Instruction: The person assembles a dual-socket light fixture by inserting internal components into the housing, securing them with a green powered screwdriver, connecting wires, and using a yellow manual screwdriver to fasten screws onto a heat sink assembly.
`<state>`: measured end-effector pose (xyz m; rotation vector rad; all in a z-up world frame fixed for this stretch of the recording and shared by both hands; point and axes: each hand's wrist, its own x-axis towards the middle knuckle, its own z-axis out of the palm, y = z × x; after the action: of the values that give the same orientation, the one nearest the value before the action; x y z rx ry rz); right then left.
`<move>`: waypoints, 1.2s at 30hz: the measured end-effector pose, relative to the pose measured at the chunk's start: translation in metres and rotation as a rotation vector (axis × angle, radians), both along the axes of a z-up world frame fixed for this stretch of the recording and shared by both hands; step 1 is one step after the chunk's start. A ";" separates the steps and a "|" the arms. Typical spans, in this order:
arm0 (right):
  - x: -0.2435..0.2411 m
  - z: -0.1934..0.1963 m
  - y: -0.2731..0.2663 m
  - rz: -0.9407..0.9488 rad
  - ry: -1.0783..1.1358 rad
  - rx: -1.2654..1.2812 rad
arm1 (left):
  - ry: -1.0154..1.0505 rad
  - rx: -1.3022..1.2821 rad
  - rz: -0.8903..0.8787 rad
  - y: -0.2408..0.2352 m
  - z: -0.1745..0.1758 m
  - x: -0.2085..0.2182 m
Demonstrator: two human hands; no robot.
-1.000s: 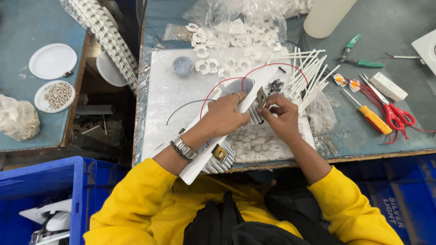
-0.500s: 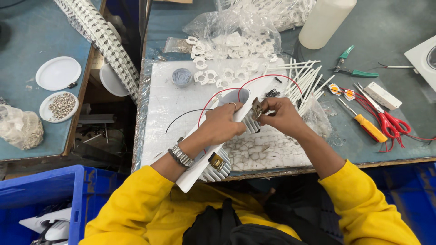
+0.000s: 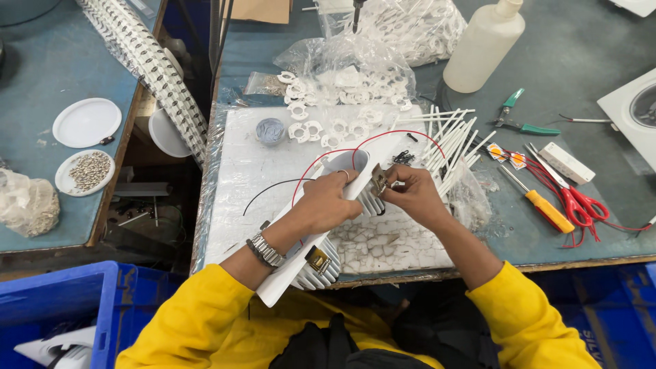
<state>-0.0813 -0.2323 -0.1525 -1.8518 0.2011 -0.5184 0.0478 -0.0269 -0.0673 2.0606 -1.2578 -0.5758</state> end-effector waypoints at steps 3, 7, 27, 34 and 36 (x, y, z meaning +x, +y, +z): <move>-0.002 0.004 -0.002 0.033 0.036 0.052 | -0.003 0.002 0.001 0.001 0.000 -0.001; -0.003 0.006 -0.003 0.022 0.051 0.024 | -0.011 -0.013 -0.003 0.001 -0.006 0.002; -0.014 0.010 0.033 -0.255 -0.309 -0.638 | -0.038 -0.030 -0.015 -0.001 -0.008 0.004; -0.026 -0.017 0.063 -0.269 -0.286 -0.380 | -0.016 -0.006 -0.010 0.000 -0.003 0.004; -0.027 -0.020 0.066 -0.248 -0.264 -0.317 | -0.002 -0.026 -0.005 -0.002 -0.006 0.004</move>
<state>-0.1083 -0.1666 -0.1723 -2.0517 0.1786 -1.0075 0.0523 -0.0291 -0.0728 2.0383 -1.2654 -0.5568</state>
